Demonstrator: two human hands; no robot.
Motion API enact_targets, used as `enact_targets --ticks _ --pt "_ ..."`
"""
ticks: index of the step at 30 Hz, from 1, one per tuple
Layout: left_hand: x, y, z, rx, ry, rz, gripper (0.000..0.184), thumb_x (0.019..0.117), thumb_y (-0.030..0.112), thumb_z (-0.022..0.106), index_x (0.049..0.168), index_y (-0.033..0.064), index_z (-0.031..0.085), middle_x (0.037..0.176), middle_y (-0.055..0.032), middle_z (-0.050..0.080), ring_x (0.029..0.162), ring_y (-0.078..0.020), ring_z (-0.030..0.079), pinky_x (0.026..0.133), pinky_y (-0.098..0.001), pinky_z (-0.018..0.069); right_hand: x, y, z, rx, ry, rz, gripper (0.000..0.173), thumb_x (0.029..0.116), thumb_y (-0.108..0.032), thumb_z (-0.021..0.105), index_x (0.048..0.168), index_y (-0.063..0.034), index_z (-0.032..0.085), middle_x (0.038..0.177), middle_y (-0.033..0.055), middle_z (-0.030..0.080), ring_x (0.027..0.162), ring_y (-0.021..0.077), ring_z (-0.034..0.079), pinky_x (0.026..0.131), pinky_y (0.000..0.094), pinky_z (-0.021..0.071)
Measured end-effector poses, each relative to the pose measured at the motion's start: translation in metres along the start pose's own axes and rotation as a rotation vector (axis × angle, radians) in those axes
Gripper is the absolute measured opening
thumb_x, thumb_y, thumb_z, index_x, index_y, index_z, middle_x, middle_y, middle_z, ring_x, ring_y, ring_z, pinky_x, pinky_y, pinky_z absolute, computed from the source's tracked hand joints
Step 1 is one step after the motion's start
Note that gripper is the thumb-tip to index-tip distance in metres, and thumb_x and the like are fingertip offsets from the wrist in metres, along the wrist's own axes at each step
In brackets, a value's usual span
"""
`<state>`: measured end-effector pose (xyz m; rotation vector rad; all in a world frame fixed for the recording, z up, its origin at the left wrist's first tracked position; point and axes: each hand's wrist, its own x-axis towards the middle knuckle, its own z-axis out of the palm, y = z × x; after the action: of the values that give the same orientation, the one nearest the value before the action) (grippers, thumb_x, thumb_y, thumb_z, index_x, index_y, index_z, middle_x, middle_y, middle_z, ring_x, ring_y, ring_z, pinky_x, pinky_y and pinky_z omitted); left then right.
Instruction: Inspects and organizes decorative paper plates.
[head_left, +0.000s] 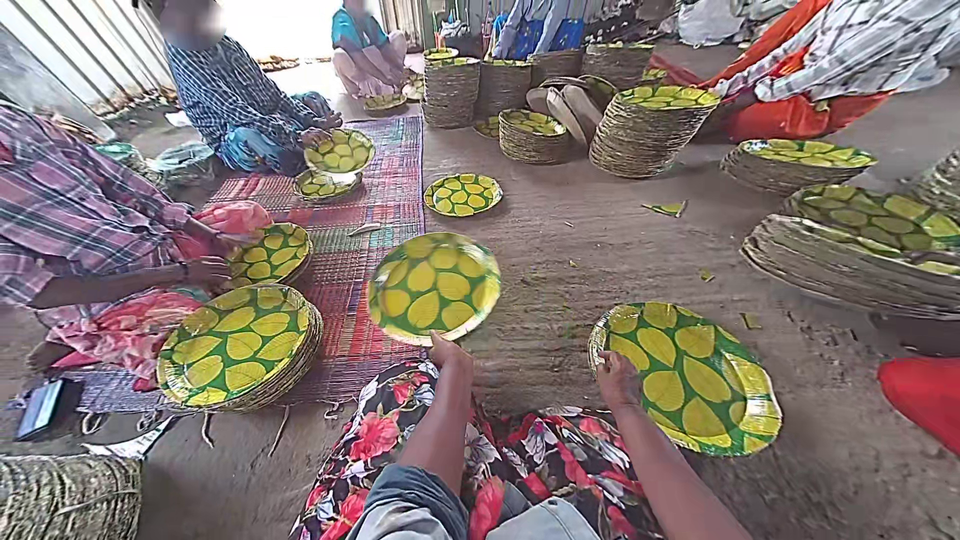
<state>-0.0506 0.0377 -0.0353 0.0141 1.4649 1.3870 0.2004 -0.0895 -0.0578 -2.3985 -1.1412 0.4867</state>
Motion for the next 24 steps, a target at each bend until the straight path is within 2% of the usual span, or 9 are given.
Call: enact_targets --ticks 2,3,4,7,10,14,18,20,24 --pt "-0.003 -0.002 -0.002 0.016 -0.105 -0.063 0.064 0.1127 0.046 0.029 0.152 -0.0040 0.034 0.147 -0.0288 0.046 0.125 -0.0370 0.053 0.101 -0.0513 0.0465 0.004 0.004 0.004 -0.067 -0.083 0.091 0.039 0.1053 -0.012 0.054 0.141 0.0048 0.055 0.145 0.0311 0.053 0.139 0.0457 0.049 0.113 0.0587 0.0401" --pt "-0.007 -0.008 -0.004 0.068 -0.202 -0.086 0.064 0.1133 0.046 0.023 0.152 -0.0037 0.033 0.140 -0.0281 0.048 0.113 -0.0343 0.055 0.093 -0.0476 0.0484 0.007 0.006 0.006 -0.099 -0.131 0.134 0.045 0.1048 -0.017 0.056 0.143 0.0053 0.053 0.147 0.0326 0.050 0.141 0.0469 0.047 0.113 0.0612 0.0399" --pt "-0.012 -0.012 -0.007 0.131 -0.323 -0.107 0.062 0.1138 0.044 0.019 0.153 -0.0030 0.031 0.140 -0.0271 0.049 0.111 -0.0318 0.058 0.092 -0.0439 0.0496 0.009 0.007 0.009 -0.123 -0.178 0.170 0.051 0.1040 -0.022 0.059 0.146 0.0053 0.050 0.150 0.0331 0.047 0.143 0.0470 0.045 0.112 0.0630 0.0395" --pt "-0.020 -0.036 -0.007 0.346 -0.550 -0.179 0.049 0.1144 0.033 0.029 0.147 -0.0027 0.040 0.129 -0.0218 0.057 0.100 -0.0254 0.059 0.086 -0.0385 0.0492 0.008 0.009 0.017 -0.203 -0.268 0.181 0.063 0.1020 -0.026 0.063 0.150 0.0096 0.043 0.156 0.0344 0.039 0.148 0.0479 0.037 0.114 0.0666 0.0342" --pt "-0.022 -0.052 -0.006 0.674 -0.684 -0.185 0.045 0.1138 0.030 0.035 0.141 -0.0032 0.049 0.121 -0.0203 0.061 0.094 -0.0242 0.059 0.083 -0.0384 0.0489 0.007 0.005 0.020 -0.323 -0.279 0.181 0.060 0.1002 -0.023 0.065 0.147 0.0095 0.046 0.155 0.0340 0.040 0.146 0.0481 0.039 0.112 0.0667 0.0370" --pt "-0.016 -0.059 -0.005 0.991 -0.826 -0.129 0.048 0.1137 0.034 0.036 0.146 0.0004 0.047 0.132 -0.0221 0.061 0.107 -0.0289 0.062 0.093 -0.0447 0.0483 0.004 -0.005 0.018 -0.409 -0.289 0.198 0.054 0.1017 -0.022 0.062 0.144 0.0084 0.050 0.152 0.0316 0.045 0.143 0.0453 0.045 0.109 0.0643 0.0413" --pt "-0.012 -0.066 -0.005 1.074 -0.848 -0.083 0.045 0.1134 0.032 0.038 0.146 0.0022 0.048 0.131 -0.0214 0.061 0.103 -0.0276 0.062 0.090 -0.0434 0.0490 0.007 0.000 0.021 -0.470 -0.323 0.285 0.047 0.0989 -0.025 0.065 0.132 0.0088 0.060 0.146 0.0316 0.051 0.137 0.0450 0.051 0.103 0.0633 0.0458" --pt "-0.009 -0.068 -0.007 1.118 -0.851 -0.060 0.045 0.1131 0.031 0.040 0.147 0.0026 0.047 0.133 -0.0215 0.060 0.106 -0.0285 0.063 0.092 -0.0443 0.0492 0.009 0.001 0.023 -0.480 -0.325 0.310 0.047 0.0969 -0.024 0.068 0.131 0.0069 0.061 0.146 0.0300 0.052 0.136 0.0444 0.052 0.102 0.0615 0.0482" --pt "-0.003 -0.085 -0.018 1.360 -0.921 0.015 0.048 0.1128 0.034 0.038 0.142 -0.0003 0.052 0.133 -0.0244 0.061 0.114 -0.0358 0.064 0.099 -0.0509 0.0492 0.008 0.001 0.022 -0.528 -0.309 0.294 0.037 0.0970 -0.013 0.065 0.129 0.0064 0.062 0.141 0.0278 0.057 0.132 0.0424 0.057 0.099 0.0586 0.0512"
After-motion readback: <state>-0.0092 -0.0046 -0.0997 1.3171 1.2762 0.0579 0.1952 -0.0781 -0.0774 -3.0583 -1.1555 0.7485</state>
